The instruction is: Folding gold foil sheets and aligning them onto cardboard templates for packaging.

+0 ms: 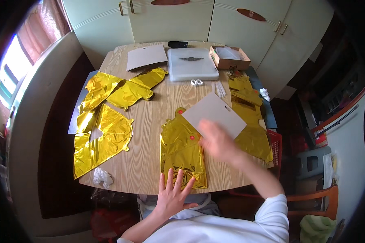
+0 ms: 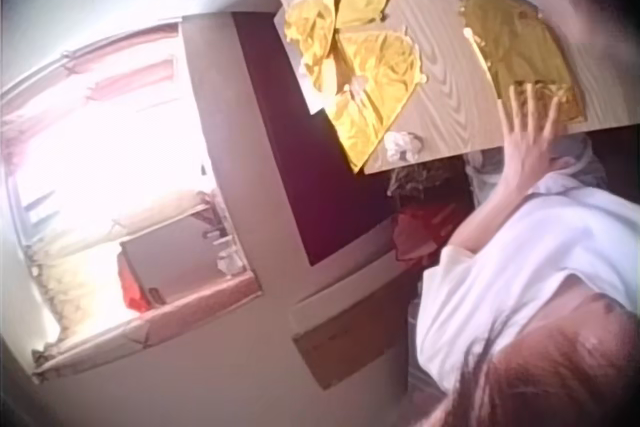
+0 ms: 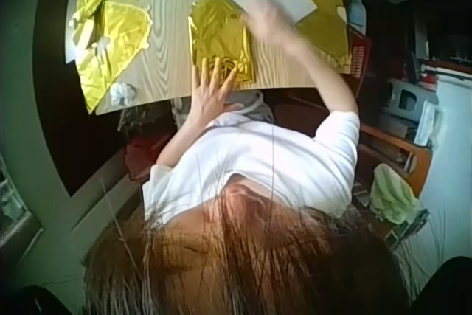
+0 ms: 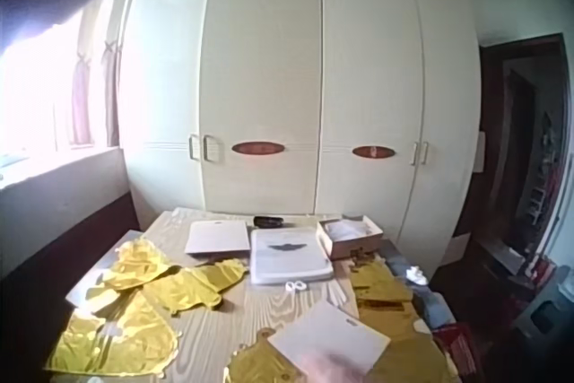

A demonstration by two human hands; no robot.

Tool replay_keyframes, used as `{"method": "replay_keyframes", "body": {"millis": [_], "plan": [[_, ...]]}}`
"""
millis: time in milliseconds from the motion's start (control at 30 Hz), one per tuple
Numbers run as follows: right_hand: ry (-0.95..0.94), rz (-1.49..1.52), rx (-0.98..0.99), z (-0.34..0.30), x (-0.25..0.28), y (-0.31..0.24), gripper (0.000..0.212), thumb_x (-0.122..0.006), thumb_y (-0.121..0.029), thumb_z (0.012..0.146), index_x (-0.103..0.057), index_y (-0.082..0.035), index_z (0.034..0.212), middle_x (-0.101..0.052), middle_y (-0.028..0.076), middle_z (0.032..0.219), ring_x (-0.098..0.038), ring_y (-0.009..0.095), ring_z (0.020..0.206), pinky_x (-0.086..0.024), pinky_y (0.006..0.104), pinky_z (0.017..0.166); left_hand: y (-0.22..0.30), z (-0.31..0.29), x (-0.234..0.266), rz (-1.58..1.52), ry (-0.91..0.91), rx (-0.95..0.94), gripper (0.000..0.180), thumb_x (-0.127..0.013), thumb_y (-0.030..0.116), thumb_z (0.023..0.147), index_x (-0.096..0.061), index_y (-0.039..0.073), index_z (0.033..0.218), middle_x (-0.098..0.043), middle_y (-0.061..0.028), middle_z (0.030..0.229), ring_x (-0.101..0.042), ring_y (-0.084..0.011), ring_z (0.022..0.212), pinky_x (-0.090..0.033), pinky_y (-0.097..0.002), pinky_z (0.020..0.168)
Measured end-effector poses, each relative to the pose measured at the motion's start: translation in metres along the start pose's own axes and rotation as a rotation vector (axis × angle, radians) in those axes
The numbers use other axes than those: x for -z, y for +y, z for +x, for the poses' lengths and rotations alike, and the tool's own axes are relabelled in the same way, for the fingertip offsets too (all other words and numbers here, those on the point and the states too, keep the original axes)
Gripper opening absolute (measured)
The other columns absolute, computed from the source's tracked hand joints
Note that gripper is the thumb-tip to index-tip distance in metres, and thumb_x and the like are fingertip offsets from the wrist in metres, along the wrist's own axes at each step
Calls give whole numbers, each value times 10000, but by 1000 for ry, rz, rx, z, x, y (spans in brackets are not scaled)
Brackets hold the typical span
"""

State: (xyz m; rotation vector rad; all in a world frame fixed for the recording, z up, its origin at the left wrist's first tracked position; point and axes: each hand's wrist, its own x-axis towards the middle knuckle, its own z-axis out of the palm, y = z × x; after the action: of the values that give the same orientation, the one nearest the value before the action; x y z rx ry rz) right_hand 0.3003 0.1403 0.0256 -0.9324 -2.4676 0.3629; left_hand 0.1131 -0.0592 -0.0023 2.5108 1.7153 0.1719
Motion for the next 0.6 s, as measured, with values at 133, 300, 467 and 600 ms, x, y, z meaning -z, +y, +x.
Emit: {"method": "replay_keyframes", "body": {"millis": [133,300,467,600], "plan": [[-199,-51,203,-53,-39,-75,602,-546,-362,944,-456,74,1349,-410,246,1444,-354,365,1382,-274,470,1140,-2,0,-4,24,-21,-7,872,-614,760,683,-501,238,1373,-364,-225,1470,-274,-502,1372,-215,-681,1074],[-184,-173,42,-59,-63,-67,709,-423,-484,976,-396,92,1389,-353,288,1466,-309,403,1398,-252,485,1146,-2,2,-1,32,-61,-14,878,-632,744,684,-505,217,1375,-349,-244,1464,-250,-531,1368,-179,-689,1078],[-174,-236,-53,-57,-64,-61,784,-384,-535,973,-318,103,1424,-293,287,1499,-256,411,1419,-210,499,1156,-1,3,-1,35,-63,-13,911,-652,735,672,-466,227,1406,-349,-242,1465,-259,-529,1364,-184,-691,1075],[-172,-265,-118,-52,-62,-52,786,-402,-521,968,-285,94,1442,-270,273,1516,-221,390,1435,-161,487,1172,-1,2,2,13,-61,-3,948,-671,727,654,-431,239,1431,-350,-240,1467,-265,-523,1362,-191,-688,1073]]}}
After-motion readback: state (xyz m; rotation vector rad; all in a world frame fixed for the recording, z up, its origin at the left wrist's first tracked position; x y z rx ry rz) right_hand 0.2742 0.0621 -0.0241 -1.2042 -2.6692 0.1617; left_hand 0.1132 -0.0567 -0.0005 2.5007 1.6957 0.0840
